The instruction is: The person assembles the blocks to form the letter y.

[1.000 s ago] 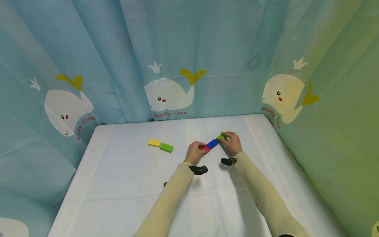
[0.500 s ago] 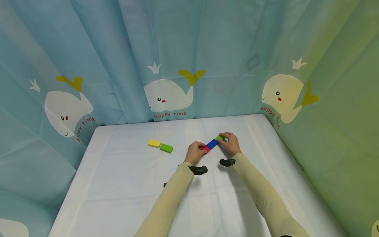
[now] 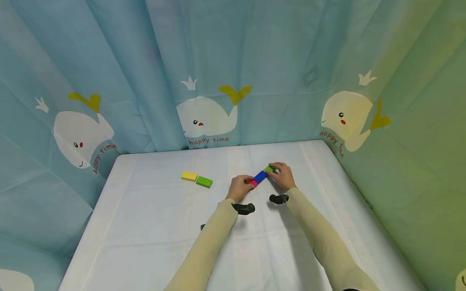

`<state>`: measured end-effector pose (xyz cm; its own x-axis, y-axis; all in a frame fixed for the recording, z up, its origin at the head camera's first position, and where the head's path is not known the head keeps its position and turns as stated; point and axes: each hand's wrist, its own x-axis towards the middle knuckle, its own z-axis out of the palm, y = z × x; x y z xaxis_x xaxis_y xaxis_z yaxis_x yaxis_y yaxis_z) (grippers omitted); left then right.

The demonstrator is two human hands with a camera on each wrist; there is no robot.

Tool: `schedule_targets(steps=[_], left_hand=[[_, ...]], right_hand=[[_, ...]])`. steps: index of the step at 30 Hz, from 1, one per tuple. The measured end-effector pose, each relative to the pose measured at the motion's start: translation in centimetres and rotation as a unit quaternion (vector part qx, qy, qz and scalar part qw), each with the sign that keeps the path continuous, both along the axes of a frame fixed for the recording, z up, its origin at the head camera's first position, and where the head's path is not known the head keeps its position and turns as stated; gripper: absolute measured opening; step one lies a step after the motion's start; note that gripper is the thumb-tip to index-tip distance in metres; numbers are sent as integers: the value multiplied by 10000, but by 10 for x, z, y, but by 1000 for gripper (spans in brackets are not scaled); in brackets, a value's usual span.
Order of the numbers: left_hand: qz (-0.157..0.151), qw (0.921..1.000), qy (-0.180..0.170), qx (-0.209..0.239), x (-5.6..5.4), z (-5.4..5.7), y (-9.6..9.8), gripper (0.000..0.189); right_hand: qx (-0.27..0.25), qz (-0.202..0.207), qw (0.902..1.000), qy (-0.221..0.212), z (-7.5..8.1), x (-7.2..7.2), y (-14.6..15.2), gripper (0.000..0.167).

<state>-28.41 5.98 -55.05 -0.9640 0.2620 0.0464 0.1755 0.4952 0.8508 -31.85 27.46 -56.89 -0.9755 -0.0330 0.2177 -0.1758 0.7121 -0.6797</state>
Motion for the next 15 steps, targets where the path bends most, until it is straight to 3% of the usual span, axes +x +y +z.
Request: schedule_targets(steps=[15], left_hand=[[-25, 9999, -26, -102, 0, 1, 0, 30]], right_hand=[[3, -70, 9998, -161, 1, -2, -3, 45]])
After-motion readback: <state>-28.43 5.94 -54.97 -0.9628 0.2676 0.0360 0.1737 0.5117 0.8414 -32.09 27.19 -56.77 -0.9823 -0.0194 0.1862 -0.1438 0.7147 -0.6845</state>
